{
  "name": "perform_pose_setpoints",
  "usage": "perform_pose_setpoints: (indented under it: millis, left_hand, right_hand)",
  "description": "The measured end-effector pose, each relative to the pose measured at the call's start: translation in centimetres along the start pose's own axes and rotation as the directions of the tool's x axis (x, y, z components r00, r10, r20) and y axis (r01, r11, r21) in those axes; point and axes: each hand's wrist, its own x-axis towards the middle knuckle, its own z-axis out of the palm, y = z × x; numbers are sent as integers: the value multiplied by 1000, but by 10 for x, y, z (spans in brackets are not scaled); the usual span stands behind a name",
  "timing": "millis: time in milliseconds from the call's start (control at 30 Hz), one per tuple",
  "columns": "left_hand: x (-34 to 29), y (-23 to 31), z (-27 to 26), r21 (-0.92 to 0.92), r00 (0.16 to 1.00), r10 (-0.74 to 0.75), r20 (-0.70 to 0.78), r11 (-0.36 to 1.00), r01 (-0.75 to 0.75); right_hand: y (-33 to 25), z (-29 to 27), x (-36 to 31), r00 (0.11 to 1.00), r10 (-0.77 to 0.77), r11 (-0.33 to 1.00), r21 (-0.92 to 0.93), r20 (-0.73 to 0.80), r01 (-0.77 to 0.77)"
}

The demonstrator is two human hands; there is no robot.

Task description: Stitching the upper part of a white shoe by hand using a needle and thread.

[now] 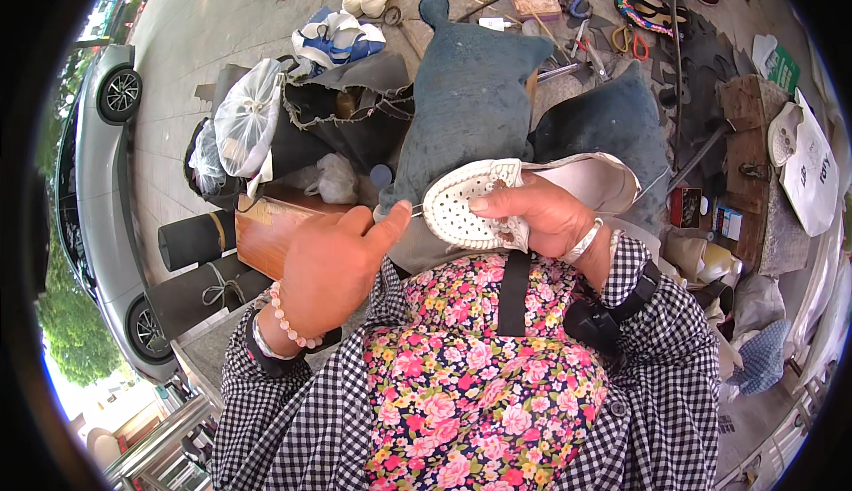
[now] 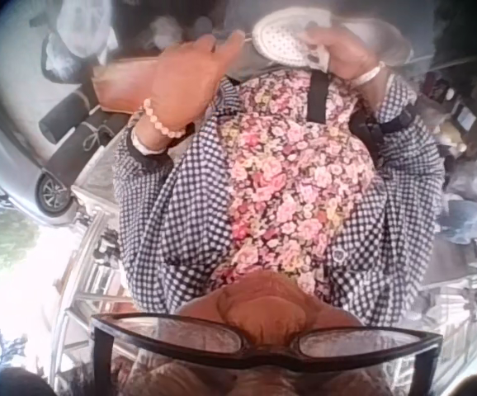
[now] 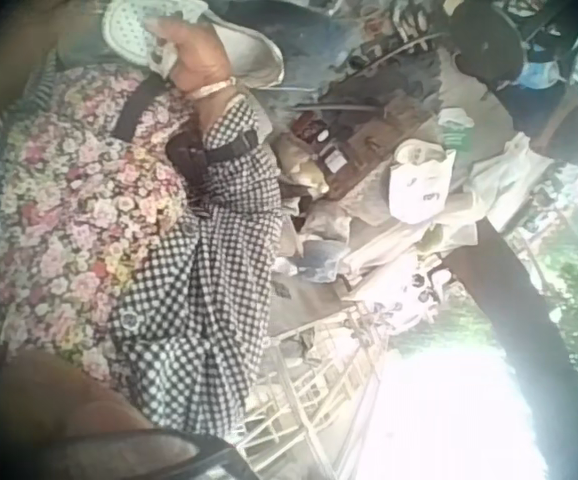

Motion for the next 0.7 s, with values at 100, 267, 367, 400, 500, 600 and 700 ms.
perform_pose_setpoints:
  millis: [100,267,367,400,500,600,700]
  left_hand:
    - [-2,-14,11,-182,998,-35,60,982,45]
    - [-6,-34,41,-621,998,-34,49,782,57]
    - [-6,-42,56,-817,996,-4,90,572,76]
    - [-4,-45,60,-893,995,15,97,443,80]
    - [0,-49,71,-937,997,59,53,348,29]
    - [2,-52,76,-940,996,89,21,342,-11]
    - [4,-59,82,-937,990,142,-8,345,-57]
  right_hand:
    - [1,3,0,998,-20,999,-28,-67,18]
    - [4,13,6,984,-35,996,-87,-176,20]
    - [7,18,9,971,-71,988,-147,-230,37]
    - [8,19,10,961,-93,982,-184,-259,46]
    - [10,20,11,941,-121,971,-234,-315,46]
    - [8,25,10,934,-128,965,-258,-333,40]
    - [9,25,11,923,-135,961,-276,-361,32]
